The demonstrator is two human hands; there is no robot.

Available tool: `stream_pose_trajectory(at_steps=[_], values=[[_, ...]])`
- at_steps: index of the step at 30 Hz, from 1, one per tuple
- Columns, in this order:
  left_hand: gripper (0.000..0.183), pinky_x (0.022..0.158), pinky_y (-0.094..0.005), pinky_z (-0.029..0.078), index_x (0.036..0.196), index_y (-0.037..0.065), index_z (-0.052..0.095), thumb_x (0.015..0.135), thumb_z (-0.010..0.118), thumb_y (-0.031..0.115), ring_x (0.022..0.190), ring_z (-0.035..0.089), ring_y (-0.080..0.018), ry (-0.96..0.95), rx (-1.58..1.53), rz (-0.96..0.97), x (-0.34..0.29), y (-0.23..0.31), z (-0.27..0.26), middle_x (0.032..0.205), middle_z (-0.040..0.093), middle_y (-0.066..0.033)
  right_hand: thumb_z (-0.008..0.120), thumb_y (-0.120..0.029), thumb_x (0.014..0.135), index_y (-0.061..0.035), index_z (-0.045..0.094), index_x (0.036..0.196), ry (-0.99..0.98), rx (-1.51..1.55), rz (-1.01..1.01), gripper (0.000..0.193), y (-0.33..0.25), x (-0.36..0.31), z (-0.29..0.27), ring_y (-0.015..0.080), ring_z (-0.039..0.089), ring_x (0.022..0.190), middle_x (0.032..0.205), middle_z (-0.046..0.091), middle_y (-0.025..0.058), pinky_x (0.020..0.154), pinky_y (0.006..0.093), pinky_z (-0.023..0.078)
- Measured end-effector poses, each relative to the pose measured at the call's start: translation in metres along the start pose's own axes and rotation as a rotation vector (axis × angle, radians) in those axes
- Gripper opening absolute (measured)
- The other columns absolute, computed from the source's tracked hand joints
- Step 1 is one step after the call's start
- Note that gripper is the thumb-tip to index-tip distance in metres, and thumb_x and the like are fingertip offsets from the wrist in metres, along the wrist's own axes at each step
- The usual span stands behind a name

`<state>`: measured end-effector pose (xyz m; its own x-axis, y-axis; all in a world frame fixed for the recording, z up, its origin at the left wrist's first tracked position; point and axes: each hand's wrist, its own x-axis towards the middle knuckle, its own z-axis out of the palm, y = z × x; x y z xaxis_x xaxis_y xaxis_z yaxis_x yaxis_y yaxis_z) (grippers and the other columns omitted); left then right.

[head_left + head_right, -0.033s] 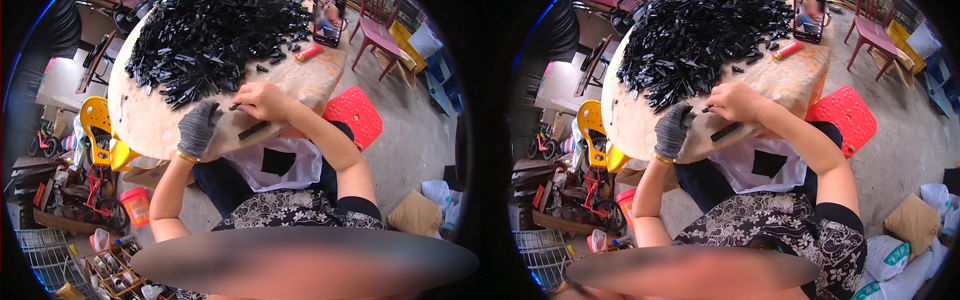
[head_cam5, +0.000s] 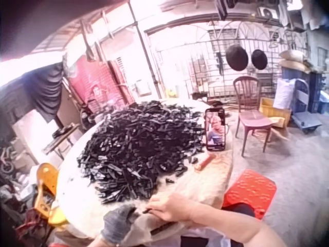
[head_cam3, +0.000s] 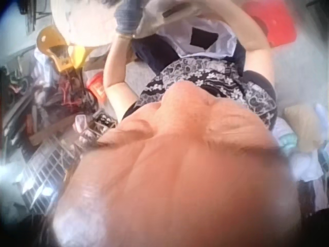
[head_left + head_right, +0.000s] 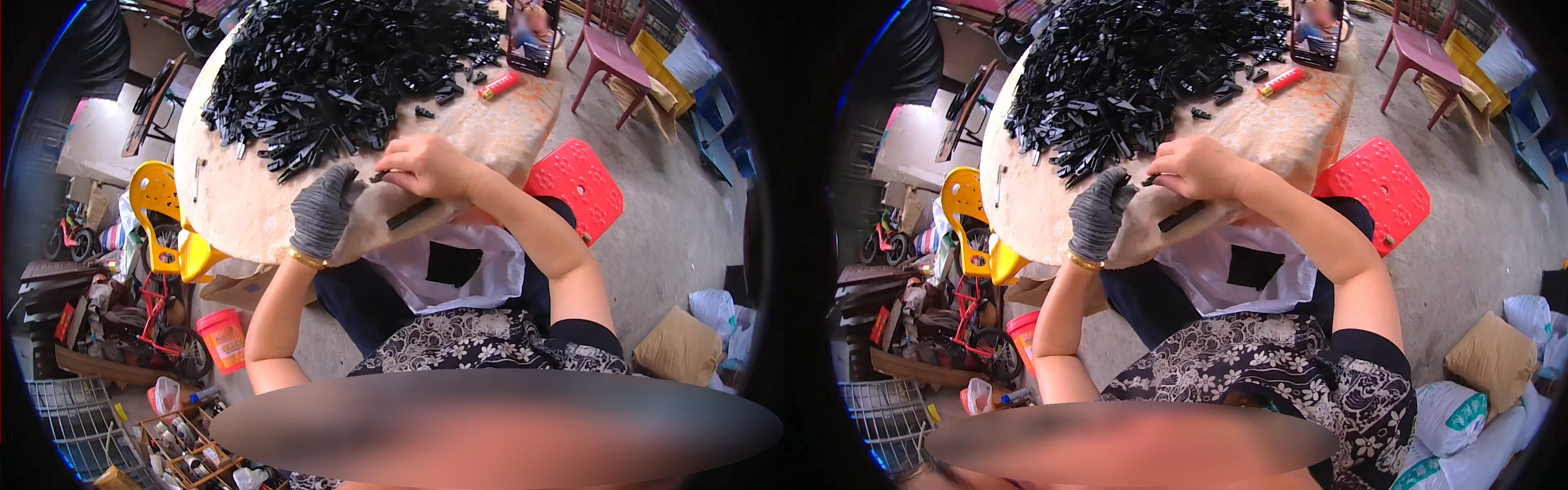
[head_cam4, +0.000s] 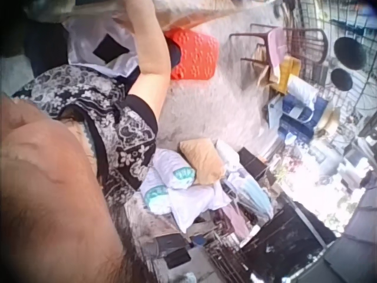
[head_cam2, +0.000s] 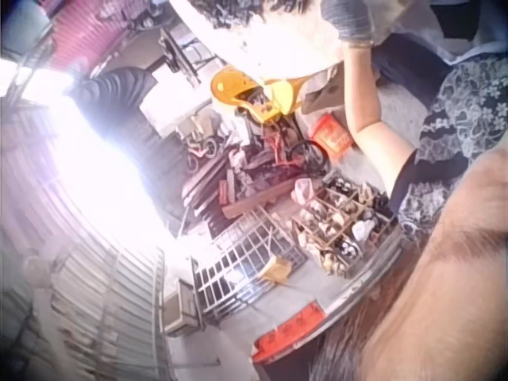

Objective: The person assembles or checks a large quantity of black plastic clips by hand on a table.

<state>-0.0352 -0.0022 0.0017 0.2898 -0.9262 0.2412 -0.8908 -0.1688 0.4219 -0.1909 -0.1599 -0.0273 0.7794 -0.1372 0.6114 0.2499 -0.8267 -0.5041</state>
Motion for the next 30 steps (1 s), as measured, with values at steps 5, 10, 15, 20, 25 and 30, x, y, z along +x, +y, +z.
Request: stream_pose_trajectory(at_steps=[5, 10, 15, 20, 25, 30], values=[[0.025, 0.080, -0.0392, 0.047, 0.107, 0.003, 0.058, 0.083, 0.053, 0.010, 0.093, 0.061, -0.0321, 0.014, -0.055, 0.216, 0.005, 0.005, 0.015, 0.101, 0.062, -0.0187, 0.061, -0.015, 0.079, -0.0074, 0.064, 0.088, 0.085, 0.070, -0.034, 0.013, 0.003, -0.002, 0.004, 0.0287, 0.060, 0.077, 0.081, 0.059, 0.0086, 0.067, 0.0374, 0.048], [0.028, 0.084, -0.0318, 0.046, 0.113, 0.001, 0.056, 0.086, 0.050, 0.000, 0.093, 0.060, -0.0235, -0.073, -0.237, 0.269, 0.011, -0.005, 0.008, 0.103, 0.062, -0.0128, 0.059, -0.016, 0.080, -0.0074, 0.064, 0.089, 0.052, 0.016, 0.060, 0.013, 0.002, -0.002, 0.005, 0.0285, 0.060, 0.078, 0.082, 0.059, 0.0090, 0.068, 0.0371, 0.048], [0.026, 0.082, -0.0262, 0.047, 0.110, 0.000, 0.060, 0.083, 0.059, 0.002, 0.091, 0.060, -0.0126, -0.213, -0.402, -0.007, 0.011, 0.001, -0.006, 0.100, 0.065, -0.0079, 0.059, -0.016, 0.081, -0.0081, 0.064, 0.089, 0.028, 0.000, 0.106, 0.012, 0.006, -0.003, 0.005, 0.0284, 0.059, 0.079, 0.082, 0.059, 0.0088, 0.069, 0.0375, 0.048], [0.023, 0.077, -0.0277, 0.049, 0.104, 0.000, 0.063, 0.082, 0.060, 0.005, 0.086, 0.063, -0.0155, -0.220, -0.341, 0.014, 0.009, 0.000, -0.004, 0.096, 0.067, -0.0102, 0.060, -0.017, 0.080, -0.0090, 0.064, 0.088, -0.018, -0.031, 0.095, 0.011, 0.005, -0.002, 0.004, 0.0277, 0.059, 0.081, 0.083, 0.059, 0.0081, 0.071, 0.0372, 0.047], [0.021, 0.071, -0.0311, 0.049, 0.100, 0.005, 0.065, 0.081, 0.061, 0.013, 0.078, 0.064, -0.0245, -0.212, -0.069, 0.066, 0.008, 0.003, -0.004, 0.088, 0.066, -0.0133, 0.062, -0.016, 0.079, -0.0092, 0.063, 0.086, -0.040, -0.042, 0.060, 0.010, 0.006, -0.002, 0.007, 0.0278, 0.058, 0.080, 0.082, 0.056, 0.0078, 0.070, 0.0373, 0.047], [0.018, 0.065, -0.0359, 0.048, 0.094, 0.008, 0.066, 0.080, 0.064, 0.020, 0.072, 0.062, -0.0295, -0.162, 0.024, 0.101, 0.008, 0.007, -0.004, 0.080, 0.064, -0.0140, 0.063, -0.016, 0.078, -0.0091, 0.063, 0.084, -0.053, -0.051, 0.055, 0.010, 0.005, -0.002, 0.008, 0.0279, 0.057, 0.080, 0.083, 0.055, 0.0078, 0.070, 0.0377, 0.046]])
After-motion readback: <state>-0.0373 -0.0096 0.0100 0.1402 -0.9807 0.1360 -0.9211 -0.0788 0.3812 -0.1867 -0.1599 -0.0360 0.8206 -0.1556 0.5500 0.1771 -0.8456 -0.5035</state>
